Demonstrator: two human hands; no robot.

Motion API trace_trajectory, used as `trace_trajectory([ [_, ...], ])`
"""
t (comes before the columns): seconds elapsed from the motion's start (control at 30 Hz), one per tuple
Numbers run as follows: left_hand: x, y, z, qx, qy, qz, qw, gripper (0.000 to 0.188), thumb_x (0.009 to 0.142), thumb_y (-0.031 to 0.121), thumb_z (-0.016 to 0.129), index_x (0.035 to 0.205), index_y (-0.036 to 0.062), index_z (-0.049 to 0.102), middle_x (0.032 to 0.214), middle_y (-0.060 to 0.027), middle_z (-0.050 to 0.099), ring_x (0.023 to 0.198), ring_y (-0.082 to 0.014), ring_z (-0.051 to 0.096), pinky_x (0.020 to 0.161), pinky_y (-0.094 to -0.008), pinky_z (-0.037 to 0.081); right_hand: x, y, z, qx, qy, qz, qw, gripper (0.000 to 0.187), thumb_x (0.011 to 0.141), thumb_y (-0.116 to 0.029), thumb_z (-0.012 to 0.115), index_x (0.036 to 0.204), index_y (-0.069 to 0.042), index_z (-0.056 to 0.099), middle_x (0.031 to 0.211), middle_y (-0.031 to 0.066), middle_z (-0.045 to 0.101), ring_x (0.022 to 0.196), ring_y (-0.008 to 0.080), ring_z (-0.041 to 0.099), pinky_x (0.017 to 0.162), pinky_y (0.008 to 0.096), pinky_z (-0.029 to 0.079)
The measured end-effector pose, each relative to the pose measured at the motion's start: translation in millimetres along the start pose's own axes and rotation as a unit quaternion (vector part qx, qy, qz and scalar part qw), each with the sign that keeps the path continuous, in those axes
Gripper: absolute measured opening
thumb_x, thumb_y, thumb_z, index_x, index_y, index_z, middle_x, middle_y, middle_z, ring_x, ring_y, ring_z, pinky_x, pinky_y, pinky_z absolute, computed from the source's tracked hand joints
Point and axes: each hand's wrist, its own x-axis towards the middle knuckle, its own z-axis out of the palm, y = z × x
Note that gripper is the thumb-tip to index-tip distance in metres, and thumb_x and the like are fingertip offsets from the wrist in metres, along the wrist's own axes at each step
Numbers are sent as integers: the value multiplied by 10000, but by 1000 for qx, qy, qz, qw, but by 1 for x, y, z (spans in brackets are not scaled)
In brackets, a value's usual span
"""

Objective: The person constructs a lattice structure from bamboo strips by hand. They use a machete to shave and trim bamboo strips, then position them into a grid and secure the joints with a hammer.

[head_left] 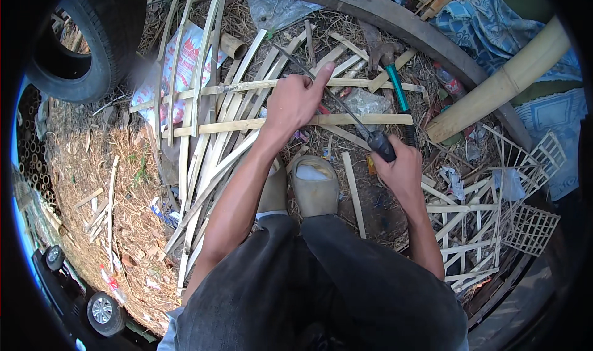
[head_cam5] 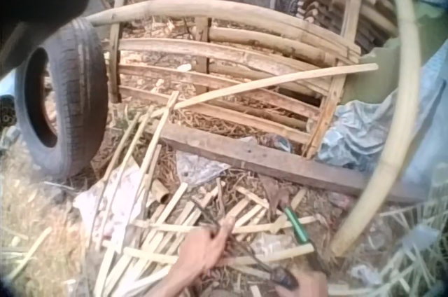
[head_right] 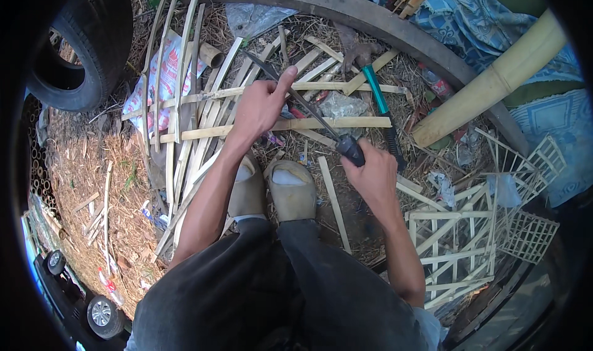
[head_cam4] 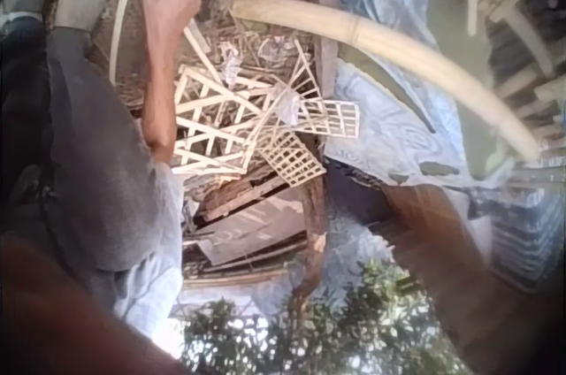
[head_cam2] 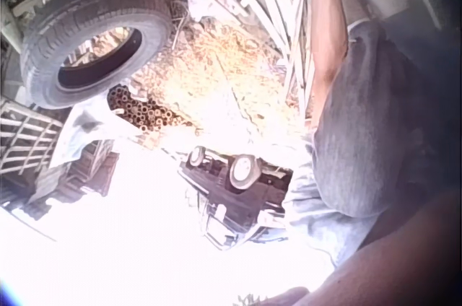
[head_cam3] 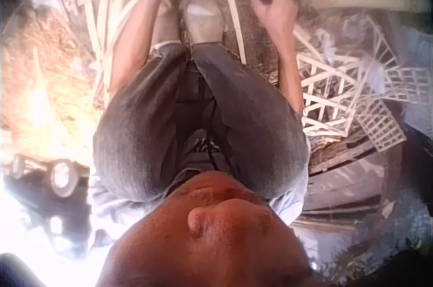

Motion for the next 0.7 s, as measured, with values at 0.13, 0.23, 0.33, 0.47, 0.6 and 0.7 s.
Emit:
trace_trajectory([
  [0.13, -6, 8, -15, 311, 329, 411, 792, 569, 1000, 542, 523, 715, 54, 592, 496, -74, 469, 437, -282, 469, 489, -401, 377, 1, -12, -40, 137, -138, 118, 974, 293, 833, -289, 811, 795, -19, 703, 540, 59, 581, 468, 165, 519, 496, 334, 403],
  [0.23, 10, 12, -9, 287, 267, 630, 670, 526, 1009, 469, 549, 691, 68, 667, 514, -116, 542, 470, -336, 544, 518, -444, 427, 10, -11, -64, 130, -200, 102, 966, 368, 836, -359, 825, 765, -20, 702, 547, 0, 552, 512, 68, 451, 495, 286, 369],
  [0.33, 7, -5, 6, 373, 16, 472, 799, 519, 1009, 373, 564, 592, 87, 682, 526, -146, 589, 492, -345, 595, 505, -434, 468, 21, 0, -59, 151, -259, 118, 947, 401, 824, -367, 837, 750, -4, 684, 553, -7, 532, 532, 61, 460, 495, 287, 368],
  [0.47, 4, -17, 7, 369, 64, 484, 791, 540, 973, 337, 577, 499, 91, 651, 413, -141, 506, 385, -340, 560, 416, -431, 470, 25, 0, -42, 130, -320, 145, 927, 390, 834, -327, 812, 730, 14, 654, 567, 4, 523, 537, 97, 473, 518, 312, 397],
  [0.6, -11, -22, -1, 384, 74, 484, 783, 535, 969, 317, 580, 486, 96, 643, 422, -135, 516, 369, -335, 545, 393, -430, 450, 30, -15, -41, 85, -345, 184, 916, 301, 804, -246, 767, 731, 21, 649, 581, 44, 560, 534, 152, 528, 558, 350, 445],
  [0.7, -9, -13, -3, 382, 108, 473, 787, 529, 965, 298, 578, 476, 106, 643, 432, -137, 526, 381, -332, 552, 392, -429, 442, 30, -25, -43, 96, -330, 220, 913, 265, 775, -224, 754, 765, 28, 673, 603, 83, 599, 557, 183, 577, 587, 359, 473],
])
